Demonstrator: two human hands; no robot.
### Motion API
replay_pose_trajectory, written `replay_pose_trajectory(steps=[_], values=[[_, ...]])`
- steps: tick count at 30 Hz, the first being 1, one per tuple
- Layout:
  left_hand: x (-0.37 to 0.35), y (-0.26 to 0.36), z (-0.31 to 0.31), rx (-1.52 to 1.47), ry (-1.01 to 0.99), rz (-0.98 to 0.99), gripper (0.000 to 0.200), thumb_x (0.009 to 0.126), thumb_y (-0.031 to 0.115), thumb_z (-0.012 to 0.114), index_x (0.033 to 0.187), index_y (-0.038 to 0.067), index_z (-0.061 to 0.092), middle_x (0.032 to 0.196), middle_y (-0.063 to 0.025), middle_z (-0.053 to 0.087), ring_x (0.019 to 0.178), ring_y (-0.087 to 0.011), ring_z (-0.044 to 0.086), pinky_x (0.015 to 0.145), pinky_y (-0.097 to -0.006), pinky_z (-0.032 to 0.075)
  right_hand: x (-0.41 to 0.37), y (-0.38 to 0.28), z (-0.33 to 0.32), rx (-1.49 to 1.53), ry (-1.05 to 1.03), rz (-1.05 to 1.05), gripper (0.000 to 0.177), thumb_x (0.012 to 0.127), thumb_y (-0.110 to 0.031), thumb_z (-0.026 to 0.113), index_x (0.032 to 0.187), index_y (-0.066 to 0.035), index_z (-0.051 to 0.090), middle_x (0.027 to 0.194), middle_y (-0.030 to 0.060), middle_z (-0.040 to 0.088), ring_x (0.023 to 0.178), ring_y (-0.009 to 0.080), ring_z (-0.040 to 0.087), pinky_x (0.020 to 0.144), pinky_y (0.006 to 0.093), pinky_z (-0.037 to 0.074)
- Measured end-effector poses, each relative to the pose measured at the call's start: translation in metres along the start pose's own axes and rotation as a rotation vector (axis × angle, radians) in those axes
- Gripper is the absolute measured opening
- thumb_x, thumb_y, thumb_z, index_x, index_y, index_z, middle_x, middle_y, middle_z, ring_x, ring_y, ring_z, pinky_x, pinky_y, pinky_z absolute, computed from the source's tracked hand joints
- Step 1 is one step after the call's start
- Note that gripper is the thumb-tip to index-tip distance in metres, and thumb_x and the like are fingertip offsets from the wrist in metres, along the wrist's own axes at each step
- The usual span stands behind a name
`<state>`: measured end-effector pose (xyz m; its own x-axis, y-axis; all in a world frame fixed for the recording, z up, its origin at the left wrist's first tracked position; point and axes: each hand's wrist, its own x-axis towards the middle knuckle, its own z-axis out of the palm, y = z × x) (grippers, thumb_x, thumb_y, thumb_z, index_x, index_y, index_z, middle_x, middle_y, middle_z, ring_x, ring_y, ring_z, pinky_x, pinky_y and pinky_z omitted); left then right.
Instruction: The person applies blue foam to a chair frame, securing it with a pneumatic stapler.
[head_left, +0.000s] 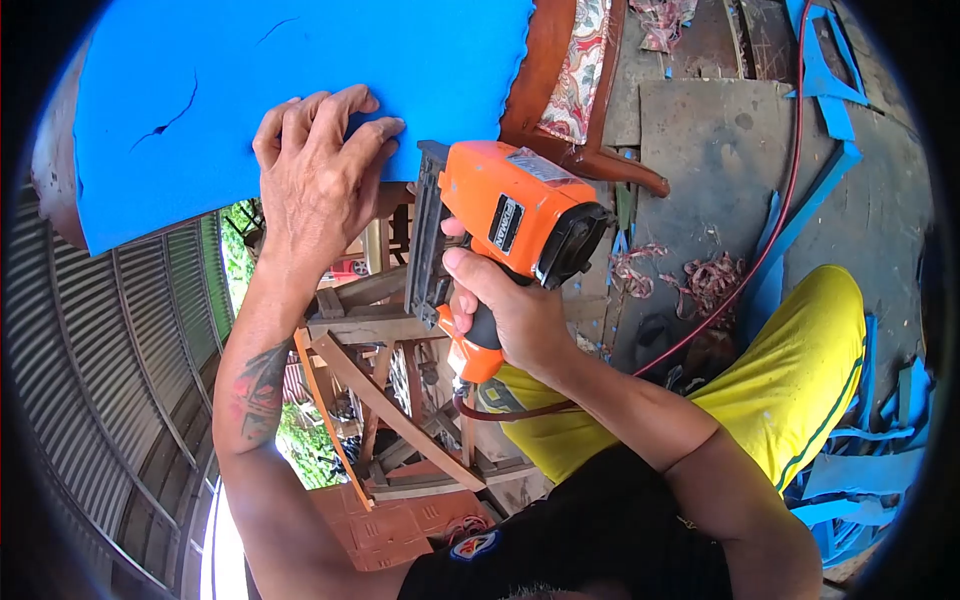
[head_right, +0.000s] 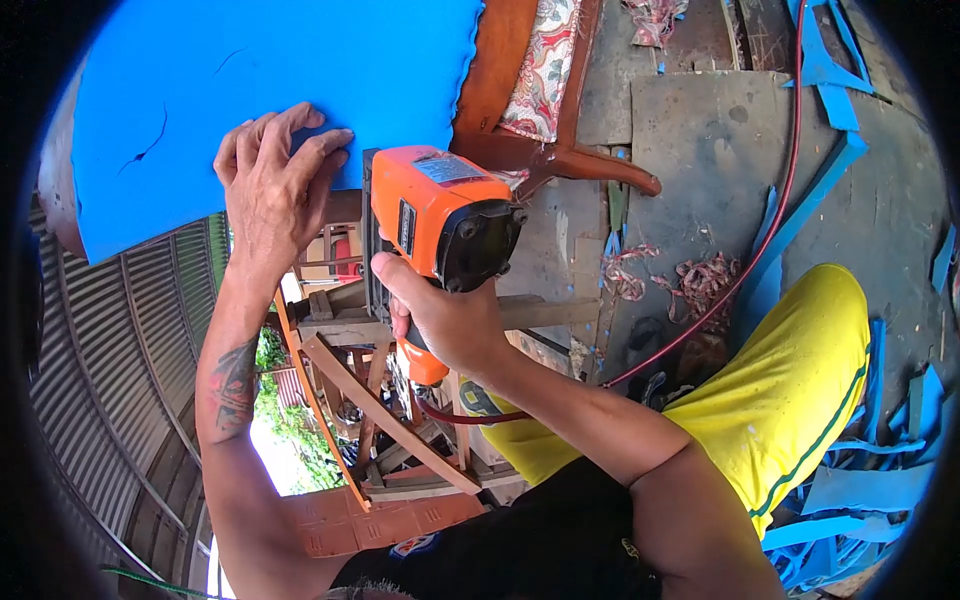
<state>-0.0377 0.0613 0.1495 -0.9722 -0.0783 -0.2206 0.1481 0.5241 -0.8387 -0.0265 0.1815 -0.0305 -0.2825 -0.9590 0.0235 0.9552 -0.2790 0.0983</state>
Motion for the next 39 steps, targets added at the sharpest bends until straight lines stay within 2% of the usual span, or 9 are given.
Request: replay_pose_trajectory(steps=[2, 4, 10, 27, 29, 32, 34, 39], values=[[0.000, 0.000, -0.001, -0.021, 0.003, -0.018, 0.023, 0.085, 0.020, 0.077, 0.108, 0.024, 0.076, 0.121, 0.0015, 0.062, 0.116, -0.0243, 0.056, 0.106, -0.0456, 0.034, 0.001, 0.000, 0.002, -0.007, -0.016, -0.007, 0.027, 0.095, -0.007, 0.064, 0.121, -0.003, 0.058, 0.065, 0.0007, 0.052, 0.050, 0.0117, 0.053, 0.051, 0.0295, 0.047], [0.001, 0.000, -0.001, -0.057, 0.050, -0.003, 0.022, 0.081, 0.016, 0.075, 0.103, 0.019, 0.074, 0.117, 0.0015, 0.062, 0.112, -0.0232, 0.057, 0.104, -0.0446, 0.035, 0.003, 0.000, 0.006, 0.014, -0.035, -0.007, 0.027, 0.095, -0.008, 0.064, 0.121, -0.003, 0.058, 0.064, 0.0006, 0.052, 0.049, 0.0120, 0.054, 0.050, 0.0299, 0.047], [0.001, 0.000, -0.002, -0.064, 0.051, -0.007, 0.022, 0.080, 0.016, 0.076, 0.102, 0.017, 0.074, 0.116, 0.0012, 0.062, 0.111, -0.0232, 0.056, 0.103, -0.0448, 0.035, 0.008, 0.002, 0.016, 0.075, -0.049, 0.013, 0.024, 0.096, -0.011, 0.066, 0.117, -0.002, 0.057, 0.069, 0.0004, 0.057, 0.050, 0.0107, 0.055, 0.050, 0.0287, 0.049], [0.000, -0.001, -0.001, -0.066, 0.064, -0.002, 0.025, 0.079, 0.016, 0.075, 0.104, 0.018, 0.073, 0.117, 0.0020, 0.062, 0.112, -0.0230, 0.057, 0.104, -0.0446, 0.035, 0.013, -0.007, 0.021, 0.117, -0.040, 0.041, 0.025, 0.095, -0.010, 0.067, 0.116, -0.002, 0.056, 0.071, 0.0008, 0.056, 0.051, 0.0105, 0.055, 0.048, 0.0303, 0.050], [0.000, -0.001, -0.002, -0.066, 0.054, -0.002, 0.026, 0.079, 0.016, 0.075, 0.104, 0.018, 0.073, 0.117, 0.0021, 0.062, 0.112, -0.0229, 0.056, 0.104, -0.0447, 0.035, 0.013, -0.010, 0.026, 0.088, 0.007, 0.085, 0.023, 0.094, -0.012, 0.067, 0.115, -0.005, 0.060, 0.063, 0.0014, 0.051, 0.048, 0.0131, 0.052, 0.048, 0.0301, 0.045], [-0.001, -0.001, -0.002, -0.067, 0.051, -0.011, 0.028, 0.078, 0.016, 0.075, 0.106, 0.019, 0.072, 0.118, 0.0021, 0.061, 0.113, -0.0228, 0.056, 0.104, -0.0446, 0.034, 0.015, -0.004, 0.027, 0.077, 0.017, 0.046, 0.020, 0.094, -0.013, 0.068, 0.111, -0.006, 0.060, 0.064, 0.0010, 0.051, 0.048, 0.0131, 0.052, 0.048, 0.0301, 0.045], [-0.003, -0.002, -0.001, -0.065, 0.003, -0.028, 0.035, 0.081, 0.015, 0.076, 0.115, 0.023, 0.072, 0.121, 0.0011, 0.062, 0.117, -0.0249, 0.056, 0.107, -0.0477, 0.033, 0.016, 0.000, 0.026, 0.077, 0.006, 0.048, 0.019, 0.094, -0.013, 0.069, 0.110, -0.007, 0.059, 0.064, 0.0009, 0.051, 0.048, 0.0132, 0.052, 0.049, 0.0301, 0.046], [0.000, -0.002, -0.001, -0.063, 0.063, 0.009, 0.032, 0.081, 0.015, 0.074, 0.112, 0.019, 0.069, 0.117, 0.0017, 0.061, 0.113, -0.0224, 0.057, 0.105, -0.0446, 0.034, 0.008, -0.017, 0.012, 0.132, -0.024, 0.107, 0.019, 0.095, -0.017, 0.068, 0.109, -0.008, 0.059, 0.064, 0.0005, 0.051, 0.049, 0.0143, 0.054, 0.050, 0.0330, 0.049]])
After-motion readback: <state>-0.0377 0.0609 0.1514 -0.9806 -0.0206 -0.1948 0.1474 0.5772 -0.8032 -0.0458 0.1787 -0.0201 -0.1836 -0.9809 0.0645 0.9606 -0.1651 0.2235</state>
